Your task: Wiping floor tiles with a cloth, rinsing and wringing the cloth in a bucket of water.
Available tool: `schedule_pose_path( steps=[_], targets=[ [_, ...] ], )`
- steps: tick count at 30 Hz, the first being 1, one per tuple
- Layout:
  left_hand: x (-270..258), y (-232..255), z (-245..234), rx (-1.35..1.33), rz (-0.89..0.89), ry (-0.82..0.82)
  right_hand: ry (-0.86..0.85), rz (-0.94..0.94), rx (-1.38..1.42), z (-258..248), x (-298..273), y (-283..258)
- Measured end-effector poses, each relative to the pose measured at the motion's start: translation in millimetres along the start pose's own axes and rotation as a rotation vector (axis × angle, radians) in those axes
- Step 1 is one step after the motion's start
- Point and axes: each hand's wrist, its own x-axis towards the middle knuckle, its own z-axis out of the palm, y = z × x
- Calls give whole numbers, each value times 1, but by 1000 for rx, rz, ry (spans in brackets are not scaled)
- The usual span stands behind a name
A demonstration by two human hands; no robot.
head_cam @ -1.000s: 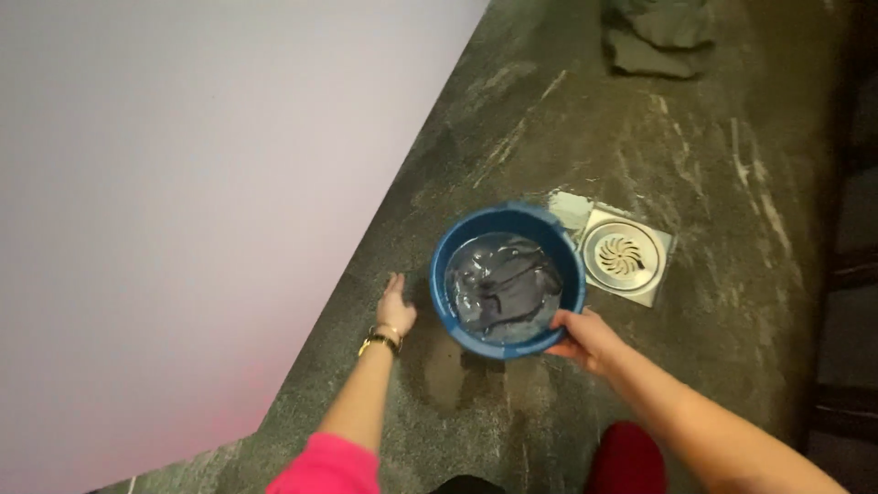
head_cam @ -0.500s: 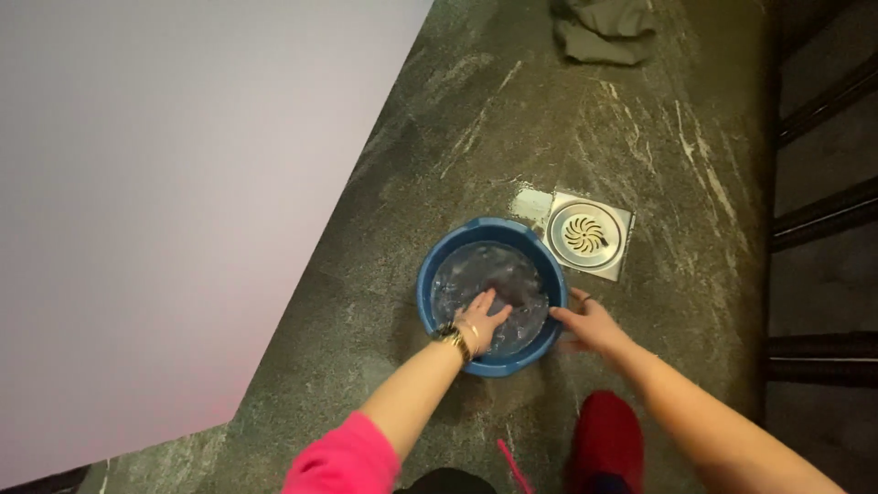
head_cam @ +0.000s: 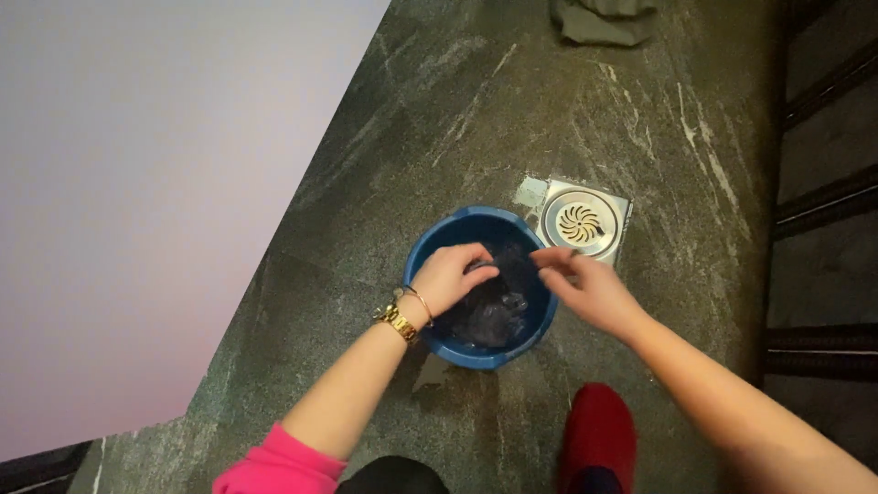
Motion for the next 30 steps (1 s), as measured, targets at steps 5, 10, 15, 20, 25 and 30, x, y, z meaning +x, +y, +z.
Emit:
schedule_pose_path(
  steps=[5, 10, 15, 20, 25, 30],
  targets=[
    [-9, 20, -12, -193, 29, 80, -253, -11, -319, 30, 19, -9],
    [-5, -3, -5, -354, 66, 170, -313, 195, -489, 71, 55, 26],
    [-3, -21, -1, 80, -81, -81, -540, 84, -723, 104, 60, 62],
    [12, -67, 66, 573, -223, -417, -674, 46, -1045, 120, 63, 91],
    [21, -63, 79, 865, -251, -508, -662, 26, -1073, 131, 67, 96],
    [29, -75, 71, 679, -323, -302, -276, -40, -630, 96, 67, 61]
  ],
)
